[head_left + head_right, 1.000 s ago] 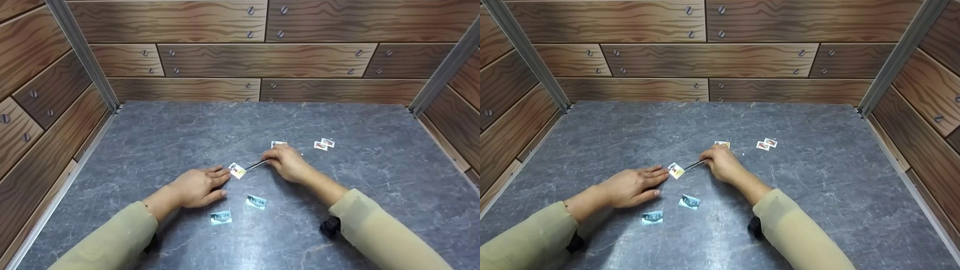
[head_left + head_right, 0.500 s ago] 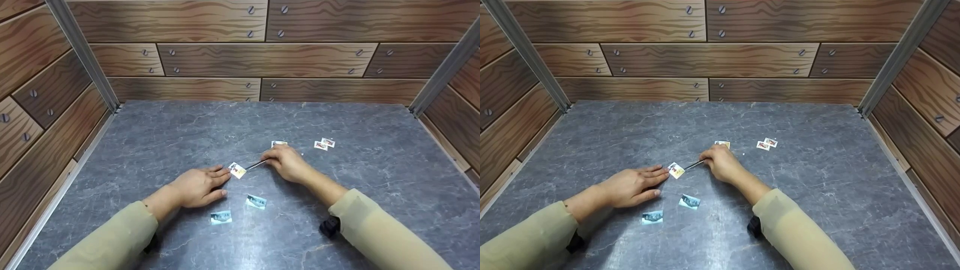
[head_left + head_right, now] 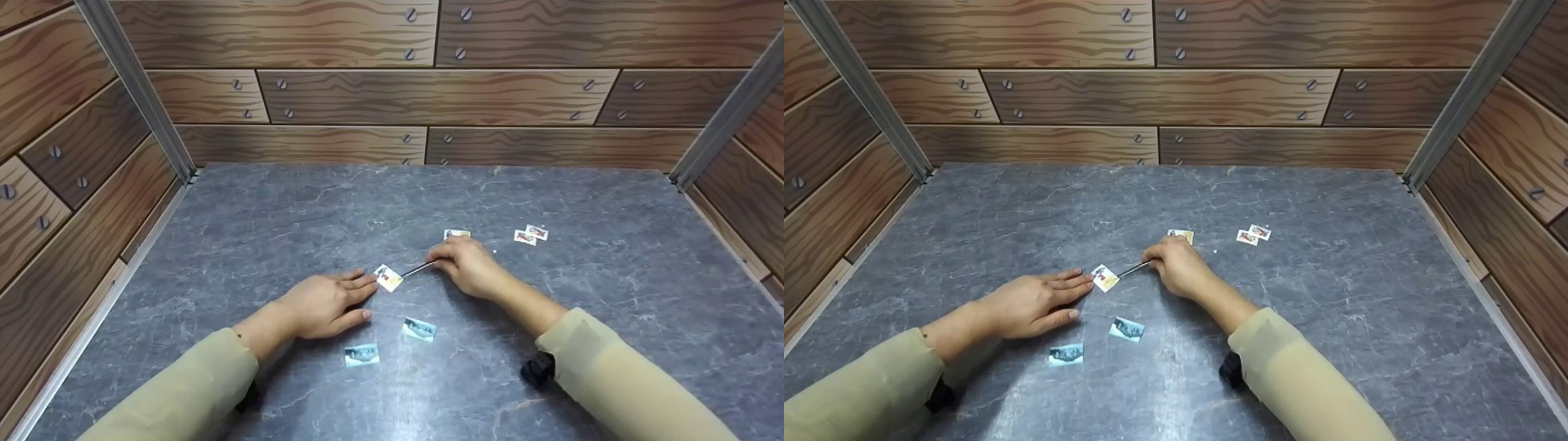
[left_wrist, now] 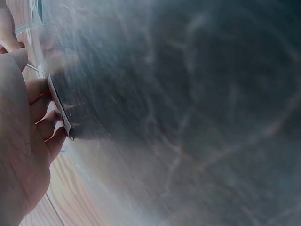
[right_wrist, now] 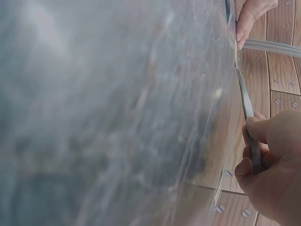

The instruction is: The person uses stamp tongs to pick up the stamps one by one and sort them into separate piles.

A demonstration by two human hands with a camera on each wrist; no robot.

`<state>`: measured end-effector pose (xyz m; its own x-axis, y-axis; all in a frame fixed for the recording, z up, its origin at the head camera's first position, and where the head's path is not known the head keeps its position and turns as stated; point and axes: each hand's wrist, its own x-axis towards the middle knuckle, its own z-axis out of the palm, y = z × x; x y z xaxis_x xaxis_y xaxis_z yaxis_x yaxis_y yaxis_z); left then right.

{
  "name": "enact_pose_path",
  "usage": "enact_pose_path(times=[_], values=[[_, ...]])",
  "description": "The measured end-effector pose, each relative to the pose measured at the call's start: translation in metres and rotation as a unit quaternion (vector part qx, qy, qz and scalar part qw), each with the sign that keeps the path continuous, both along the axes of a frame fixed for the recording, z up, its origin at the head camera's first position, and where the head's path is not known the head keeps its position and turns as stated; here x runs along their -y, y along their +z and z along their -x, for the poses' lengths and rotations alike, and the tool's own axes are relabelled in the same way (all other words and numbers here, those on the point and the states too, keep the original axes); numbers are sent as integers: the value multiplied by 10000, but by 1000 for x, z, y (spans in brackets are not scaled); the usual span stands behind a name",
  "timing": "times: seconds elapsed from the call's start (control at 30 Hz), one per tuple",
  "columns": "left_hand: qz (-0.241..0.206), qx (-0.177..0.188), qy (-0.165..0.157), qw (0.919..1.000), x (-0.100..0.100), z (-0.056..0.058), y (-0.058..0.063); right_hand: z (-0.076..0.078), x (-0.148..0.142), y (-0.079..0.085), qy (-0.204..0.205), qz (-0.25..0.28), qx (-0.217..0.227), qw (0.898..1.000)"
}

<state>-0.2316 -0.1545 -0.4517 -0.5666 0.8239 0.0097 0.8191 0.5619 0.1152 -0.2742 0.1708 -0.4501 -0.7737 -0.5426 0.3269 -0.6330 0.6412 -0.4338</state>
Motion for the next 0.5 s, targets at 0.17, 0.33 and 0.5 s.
enact_pose_path(times=[0.17,0.33,0.5], values=[[-11,29,6,10000,0,-1,1,0,0,-1,-44,13,26,10000],[-13,30,-4,10000,0,-1,1,-1,0,0,-87,-4,43,10000],[7,45,1,10000,1,-1,1,0,0,0,-145,-46,114,9998]])
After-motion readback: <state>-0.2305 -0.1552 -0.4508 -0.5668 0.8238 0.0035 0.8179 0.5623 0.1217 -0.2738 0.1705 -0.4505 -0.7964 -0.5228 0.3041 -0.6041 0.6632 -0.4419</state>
